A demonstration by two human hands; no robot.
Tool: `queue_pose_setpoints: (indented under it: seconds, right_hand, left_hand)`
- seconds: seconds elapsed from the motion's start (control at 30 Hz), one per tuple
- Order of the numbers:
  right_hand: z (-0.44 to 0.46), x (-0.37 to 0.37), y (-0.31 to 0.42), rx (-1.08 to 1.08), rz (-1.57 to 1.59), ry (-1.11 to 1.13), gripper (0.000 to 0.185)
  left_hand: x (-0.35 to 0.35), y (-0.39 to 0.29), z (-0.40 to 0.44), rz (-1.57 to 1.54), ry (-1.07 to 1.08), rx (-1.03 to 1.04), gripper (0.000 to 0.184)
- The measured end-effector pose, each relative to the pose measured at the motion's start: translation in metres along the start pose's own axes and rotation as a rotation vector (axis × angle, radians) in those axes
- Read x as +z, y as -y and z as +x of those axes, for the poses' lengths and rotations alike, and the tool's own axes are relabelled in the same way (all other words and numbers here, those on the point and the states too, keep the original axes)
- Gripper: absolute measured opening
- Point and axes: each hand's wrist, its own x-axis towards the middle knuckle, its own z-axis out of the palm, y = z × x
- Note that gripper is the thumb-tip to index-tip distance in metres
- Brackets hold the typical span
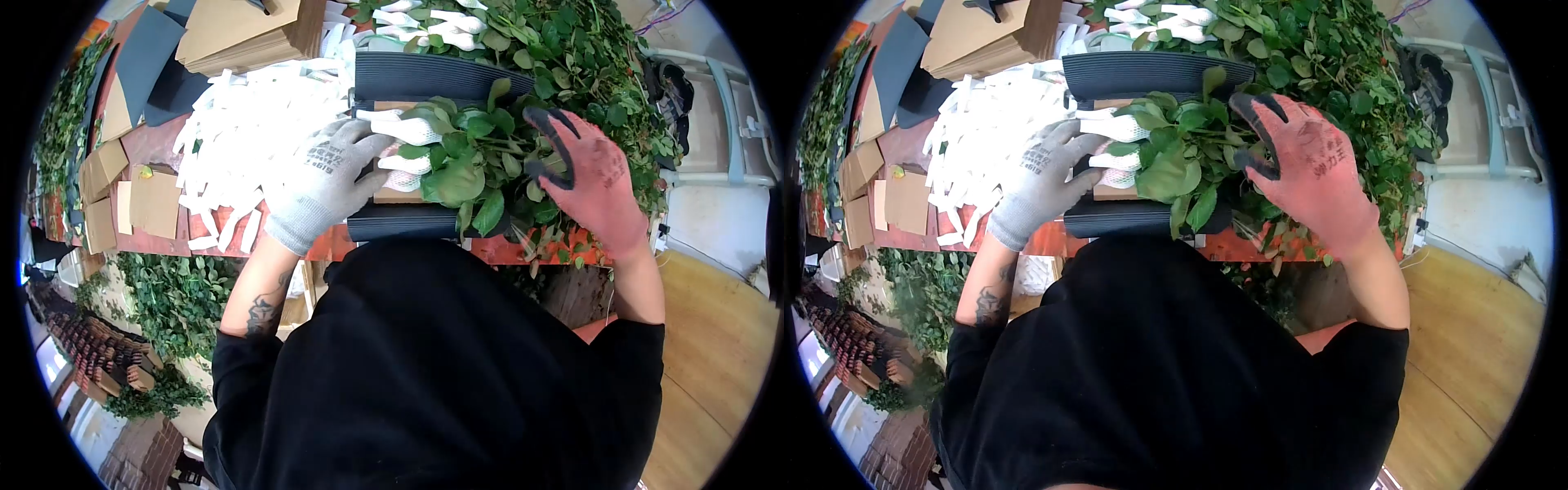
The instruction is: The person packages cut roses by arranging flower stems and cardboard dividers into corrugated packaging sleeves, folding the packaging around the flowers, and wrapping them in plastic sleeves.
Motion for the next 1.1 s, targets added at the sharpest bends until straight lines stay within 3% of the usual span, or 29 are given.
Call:
queue_pose_setpoints:
  seconds: [0.07,0.13,0.23,0.33,0.4,0.43,0.5,0.6,0.67,0.73,0.8,0.83,0.87,1.0,1.07,1.1]
  right_hand:
    - [0.004,0.002,0.001,-0.040,0.460,-0.036,0.055]
    - [0.006,0.023,0.019,-0.254,0.325,-0.340,0.043]
    - [0.040,0.072,0.039,-0.254,0.325,-0.369,0.039]
    - [0.064,0.075,0.049,-0.217,0.341,-0.244,0.040]
    - [0.072,0.059,0.048,-0.257,0.440,0.049,0.046]
    - [0.075,0.061,0.046,-0.324,0.501,0.011,0.051]
    - [0.079,0.075,0.050,-0.397,0.492,-0.077,0.051]
    - [0.083,0.083,0.050,-0.484,0.453,-0.201,0.051]
    - [0.090,0.077,0.049,-0.226,0.357,-0.058,0.054]
    - [0.086,0.077,0.050,-0.220,0.337,-0.117,0.053]
    - [0.071,0.067,0.054,-0.321,0.057,-0.392,0.051]
    - [0.071,0.060,0.054,-0.376,0.185,-0.226,0.053]
    - [0.065,0.067,0.054,-0.486,0.194,-0.358,0.054]
    - [0.087,0.064,0.048,-0.428,0.837,0.181,0.050]
    - [0.087,0.069,0.050,-0.317,0.823,0.191,0.045]
    - [0.087,0.074,0.051,-0.291,0.663,0.044,0.042]
  left_hand:
    - [0.005,0.005,-0.001,0.021,-0.048,0.005,0.032]
    - [0.003,0.005,-0.001,-0.040,-0.034,-0.007,0.032]
    - [0.003,0.010,0.000,-0.185,-0.030,-0.053,0.031]
    - [0.012,0.010,0.000,-0.325,-0.022,-0.155,0.028]
    - [0.021,0.010,-0.005,-0.385,-0.009,-0.233,0.026]
    - [0.026,0.011,-0.006,-0.361,-0.060,-0.176,0.024]
    - [0.031,0.015,-0.008,-0.315,-0.094,-0.076,0.025]
    - [0.031,0.014,-0.011,-0.392,-0.102,-0.095,0.027]
    - [0.033,0.019,-0.010,-0.389,-0.134,-0.040,0.028]
    - [0.033,0.023,-0.009,-0.383,-0.168,0.014,0.029]
    - [0.031,0.023,-0.005,-0.310,-0.135,0.075,0.029]
    - [0.028,0.021,-0.005,-0.311,-0.139,0.074,0.029]
    - [0.024,0.017,-0.004,-0.377,-0.073,-0.021,0.028]
    - [0.019,0.010,0.001,-0.475,-0.030,-0.151,0.027]
    - [0.022,0.011,0.004,-0.392,-0.096,-0.063,0.027]
    - [0.022,0.012,0.005,-0.346,-0.065,-0.076,0.027]
